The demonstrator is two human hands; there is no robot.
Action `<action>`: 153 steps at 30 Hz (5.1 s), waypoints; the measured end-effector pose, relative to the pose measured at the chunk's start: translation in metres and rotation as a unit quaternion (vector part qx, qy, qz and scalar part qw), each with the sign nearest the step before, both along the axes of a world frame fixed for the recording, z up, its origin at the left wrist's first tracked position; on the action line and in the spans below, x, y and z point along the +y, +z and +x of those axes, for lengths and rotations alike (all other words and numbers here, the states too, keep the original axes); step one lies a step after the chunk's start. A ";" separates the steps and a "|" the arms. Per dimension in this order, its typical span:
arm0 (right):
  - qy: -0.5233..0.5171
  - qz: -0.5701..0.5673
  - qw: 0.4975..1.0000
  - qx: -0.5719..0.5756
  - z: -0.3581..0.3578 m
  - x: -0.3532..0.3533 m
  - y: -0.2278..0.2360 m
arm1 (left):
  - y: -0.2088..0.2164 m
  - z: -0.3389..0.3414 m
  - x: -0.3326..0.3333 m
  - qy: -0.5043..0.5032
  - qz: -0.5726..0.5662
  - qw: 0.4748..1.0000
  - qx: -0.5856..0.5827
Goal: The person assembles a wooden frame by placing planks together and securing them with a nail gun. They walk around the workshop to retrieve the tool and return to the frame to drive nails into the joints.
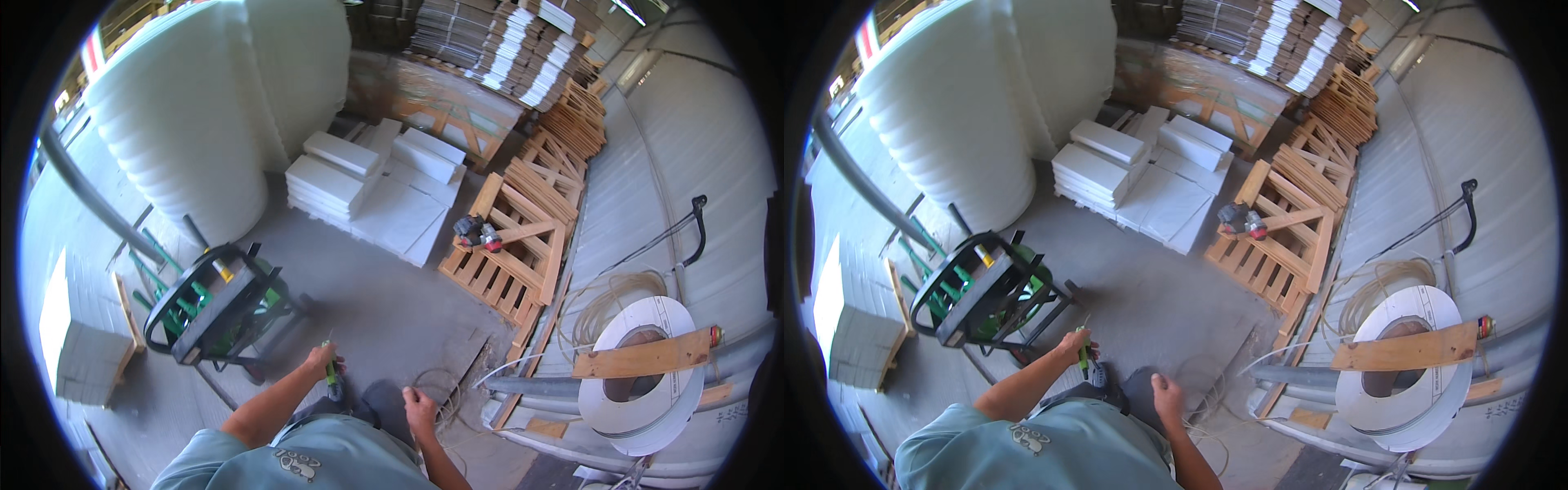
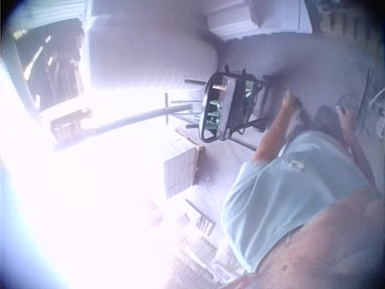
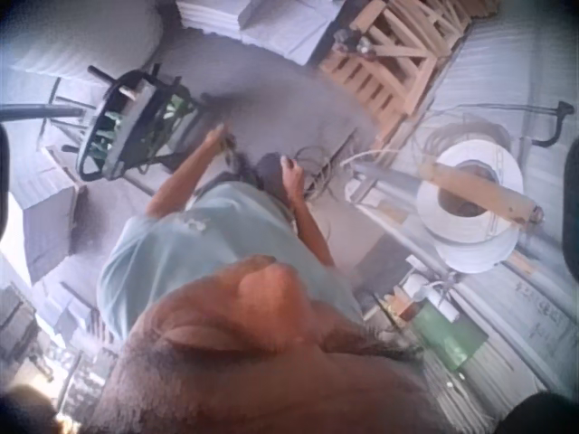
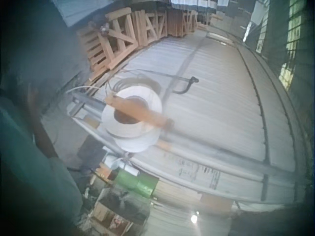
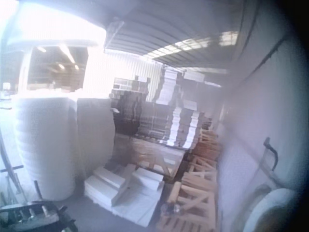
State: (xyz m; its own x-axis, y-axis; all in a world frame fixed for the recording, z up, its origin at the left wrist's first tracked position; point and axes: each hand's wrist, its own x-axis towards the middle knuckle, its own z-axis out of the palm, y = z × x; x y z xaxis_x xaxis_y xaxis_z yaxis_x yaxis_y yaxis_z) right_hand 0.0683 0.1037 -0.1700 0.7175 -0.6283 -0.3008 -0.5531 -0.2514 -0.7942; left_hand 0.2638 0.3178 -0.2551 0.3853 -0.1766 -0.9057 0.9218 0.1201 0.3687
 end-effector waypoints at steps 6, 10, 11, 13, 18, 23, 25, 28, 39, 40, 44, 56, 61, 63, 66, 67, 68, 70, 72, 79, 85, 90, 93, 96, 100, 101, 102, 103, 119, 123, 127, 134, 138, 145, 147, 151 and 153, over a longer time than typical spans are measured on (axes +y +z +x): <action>-0.143 0.114 0.983 0.009 0.052 -0.074 -0.014 | -0.006 0.062 -0.064 -0.087 -0.006 0.996 0.000; -0.199 0.169 0.965 -0.026 0.104 -0.140 -0.028 | -0.008 0.119 -0.115 -0.110 -0.001 0.993 -0.045; -0.206 0.178 0.962 -0.035 0.118 -0.159 -0.031 | -0.007 0.132 -0.126 -0.113 0.012 0.992 -0.055; -0.219 0.211 0.951 -0.056 0.148 -0.204 -0.036 | -0.005 0.156 -0.148 -0.117 0.043 0.991 -0.048; -0.238 0.194 0.950 -0.058 0.239 -0.311 -0.036 | -0.003 0.209 -0.200 -0.122 0.051 0.989 -0.065; -0.295 0.223 0.922 -0.115 0.328 -0.389 -0.037 | -0.011 0.264 -0.255 -0.072 0.042 0.996 -0.033; -0.306 0.231 0.916 -0.116 0.347 -0.410 -0.061 | -0.023 0.290 -0.272 -0.100 0.028 0.995 -0.008; -0.354 0.206 0.908 -0.082 0.364 -0.425 -0.131 | -0.051 0.338 -0.307 -0.129 0.019 0.991 0.023; -0.439 0.208 0.874 -0.034 0.419 -0.393 -0.261 | -0.124 0.514 -0.470 -0.600 0.078 0.778 -0.170; -0.466 0.233 0.853 -0.010 0.434 -0.396 -0.255 | -0.130 0.523 -0.487 -0.605 0.054 0.771 -0.190; -0.506 0.308 0.806 0.021 0.487 -0.418 -0.275 | -0.161 0.539 -0.569 -0.615 0.086 0.767 -0.164; -0.447 0.144 0.879 0.087 0.576 -0.446 -0.431 | -0.273 0.542 -0.729 -0.678 0.031 0.690 -0.252; -0.471 0.077 0.878 0.031 0.599 -0.454 -0.465 | -0.277 0.541 -0.762 -0.748 0.132 0.579 -0.298; -0.490 0.094 0.866 0.018 0.602 -0.457 -0.467 | -0.279 0.532 -0.769 -0.728 0.152 0.579 -0.335; -0.536 0.179 0.825 -0.012 0.603 -0.458 -0.466 | -0.298 0.520 -0.783 -0.738 0.143 0.546 -0.368; -0.533 0.174 0.828 -0.021 0.603 -0.457 -0.466 | -0.307 0.513 -0.784 -0.741 0.141 0.510 -0.413; -0.532 0.153 0.832 -0.040 0.603 -0.456 -0.466 | -0.317 0.505 -0.786 -0.739 0.135 0.473 -0.461; -0.545 0.139 0.825 -0.051 0.605 -0.455 -0.468 | -0.339 0.498 -0.794 -0.775 0.141 0.360 -0.499; -0.534 0.062 0.843 -0.034 0.604 -0.456 -0.469 | -0.350 0.497 -0.797 -0.826 0.093 0.246 -0.498; -0.523 0.107 0.845 -0.012 0.565 -0.504 -0.431 | -0.342 0.476 -0.842 -0.859 0.132 0.399 -0.293; -0.484 0.087 0.869 0.054 0.555 -0.550 -0.381 | -0.302 0.480 -0.870 -0.881 0.126 0.378 -0.256; -0.513 0.097 0.852 0.041 0.555 -0.563 -0.378 | -0.294 0.476 -0.873 -0.860 0.114 0.417 -0.272; -0.512 0.172 0.841 -0.041 0.549 -0.575 -0.391 | -0.295 0.475 -0.877 -0.833 0.133 0.477 -0.247; -0.471 0.171 0.864 -0.047 0.540 -0.579 -0.394 | -0.295 0.471 -0.880 -0.819 0.175 0.510 -0.196; -0.453 0.413 0.787 -0.074 0.510 -0.580 -0.397 | -0.300 0.465 -0.863 -0.862 0.080 0.393 -0.310; -0.409 0.381 0.826 -0.068 0.497 -0.582 -0.401 | -0.305 0.463 -0.859 -0.869 0.074 0.344 -0.349; -0.361 0.349 0.863 -0.060 0.485 -0.584 -0.407 | -0.311 0.460 -0.854 -0.871 0.069 0.296 -0.386; -0.454 0.423 0.772 -0.136 0.471 -0.584 -0.414 | -0.316 0.458 -0.848 -0.872 0.068 0.248 -0.416; -0.250 0.559 0.767 -0.194 0.539 -0.731 -0.503 | -0.289 0.442 -0.629 -0.476 0.184 0.859 0.038; -0.300 0.574 0.742 -0.172 0.562 -0.739 -0.513 | -0.290 0.430 -0.546 -0.328 0.214 0.889 0.237; -0.296 0.645 0.668 -0.223 0.561 -0.730 -0.518 | -0.297 0.421 -0.509 -0.374 0.129 0.891 0.221; -0.454 0.490 0.723 -0.175 0.455 -0.670 -0.414 | -0.306 0.420 -0.494 -0.327 0.084 0.909 0.245; -0.512 0.346 0.783 -0.071 0.389 -0.638 -0.382 | -0.319 0.408 -0.496 -0.475 0.094 0.869 0.098; -0.504 0.254 0.825 -0.009 0.393 -0.612 -0.477 | -0.324 0.401 -0.511 -0.414 0.135 0.875 0.213; -0.448 0.221 0.862 -0.090 0.407 -0.606 -0.517 | -0.326 0.403 -0.511 -0.437 0.155 0.860 0.214; -0.446 0.227 0.866 -0.003 0.446 -0.605 -0.588 | -0.326 0.400 -0.512 -0.419 0.142 0.875 0.197; -0.458 0.213 0.863 0.023 0.453 -0.605 -0.586 | -0.326 0.398 -0.513 -0.427 0.142 0.870 0.201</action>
